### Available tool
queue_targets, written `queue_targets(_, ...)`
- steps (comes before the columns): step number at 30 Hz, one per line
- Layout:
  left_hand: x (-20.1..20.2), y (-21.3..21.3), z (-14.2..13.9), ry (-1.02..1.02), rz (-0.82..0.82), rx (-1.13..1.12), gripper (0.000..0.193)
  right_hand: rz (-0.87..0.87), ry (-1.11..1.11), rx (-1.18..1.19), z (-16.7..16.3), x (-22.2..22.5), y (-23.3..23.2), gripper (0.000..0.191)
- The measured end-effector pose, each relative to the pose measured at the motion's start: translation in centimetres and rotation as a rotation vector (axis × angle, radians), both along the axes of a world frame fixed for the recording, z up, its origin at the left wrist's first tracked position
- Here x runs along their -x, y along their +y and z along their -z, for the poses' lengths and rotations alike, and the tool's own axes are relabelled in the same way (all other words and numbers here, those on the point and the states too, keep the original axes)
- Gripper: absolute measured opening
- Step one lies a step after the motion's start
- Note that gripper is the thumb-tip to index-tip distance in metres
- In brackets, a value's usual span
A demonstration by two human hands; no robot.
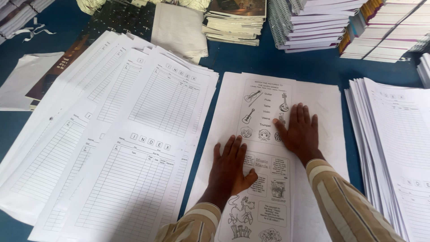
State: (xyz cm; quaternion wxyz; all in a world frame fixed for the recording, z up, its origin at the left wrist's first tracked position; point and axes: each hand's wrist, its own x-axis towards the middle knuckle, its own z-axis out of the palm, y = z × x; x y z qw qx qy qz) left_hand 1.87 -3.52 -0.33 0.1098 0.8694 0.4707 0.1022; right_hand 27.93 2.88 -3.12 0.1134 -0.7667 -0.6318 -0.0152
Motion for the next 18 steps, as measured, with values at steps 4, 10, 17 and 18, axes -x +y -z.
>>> queue_targets(4,0.0,0.0,0.2,-0.009,-0.006,-0.004,0.084,-0.011,0.003,-0.007,-0.1,0.3,-0.6,0.096)
queue_targets(10,0.1,0.1,0.3,-0.015,-0.007,-0.009,0.083,-0.022,0.002,-0.007,0.0,0.7,-1.1,0.095)
queue_targets(17,0.1,0.4,0.1,-0.003,-0.005,-0.007,0.083,-0.028,-0.023,-0.008,0.2,1.2,-2.3,0.093)
queue_targets(18,0.1,0.4,0.1,-0.005,-0.004,-0.009,0.083,-0.025,-0.025,-0.005,0.2,1.4,-2.4,0.093)
